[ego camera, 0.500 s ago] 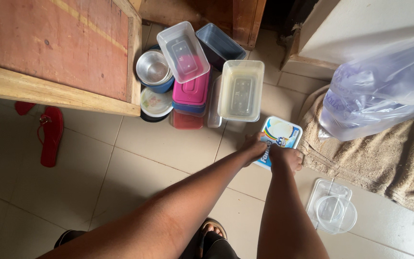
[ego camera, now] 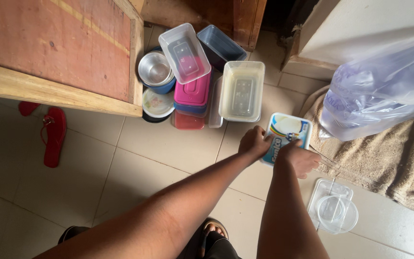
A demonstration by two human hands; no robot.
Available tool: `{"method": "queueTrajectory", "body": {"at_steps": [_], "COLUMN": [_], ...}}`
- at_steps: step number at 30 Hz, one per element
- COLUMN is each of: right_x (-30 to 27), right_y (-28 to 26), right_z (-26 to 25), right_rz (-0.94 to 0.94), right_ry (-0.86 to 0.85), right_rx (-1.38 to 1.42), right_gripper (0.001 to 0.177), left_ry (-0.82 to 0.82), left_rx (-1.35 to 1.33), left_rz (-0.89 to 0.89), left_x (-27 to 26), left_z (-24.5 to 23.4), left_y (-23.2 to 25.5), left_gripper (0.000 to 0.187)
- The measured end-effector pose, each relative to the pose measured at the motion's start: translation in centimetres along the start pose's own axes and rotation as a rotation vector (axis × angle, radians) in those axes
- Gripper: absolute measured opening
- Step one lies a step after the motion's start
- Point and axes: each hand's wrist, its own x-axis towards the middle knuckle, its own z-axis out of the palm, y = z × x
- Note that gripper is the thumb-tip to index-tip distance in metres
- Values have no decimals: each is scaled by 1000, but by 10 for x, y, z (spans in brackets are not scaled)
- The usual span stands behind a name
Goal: The person organizes food containers by picking them up from the floor and stacking them on top of a wooden cabinet.
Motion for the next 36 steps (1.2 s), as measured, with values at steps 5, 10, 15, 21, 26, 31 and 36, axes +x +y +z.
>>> {"method": "queueTrajectory", "body": {"at_steps": [5,10,15,21,26,31,36], "right_x": [-12,-23,-29,-36,-73,-113,-143], "right_y": [-5,-20,-29,-53,-81,-97,-114], "right_z": [-19,-43,-79,-104,-135,-169,-202], "right_rz": [-33,-45,-173,-382,-449,-582,-712], "right_ry": [61,101,26,54,51,22,85], "right_rx": [65,79,180,222,317,429,513], "right_gripper": [61,66,73,67,59,49,42], "left_ry": [124,231,166,223,319,451,550], "left_rx": [-7,-64,-114,-160,-148,-108,-132], "left_rz": [84,228,209,273,324,233,232], "left_x": [-22,-41,-52,-57,-60,-57,-67], "left_z": [-15,-32,-55,-89,-126,-162,-202], "left_y": [35,61,87,117,135,155,183], "left_gripper": [39,43,50,44,41,46,46]}}
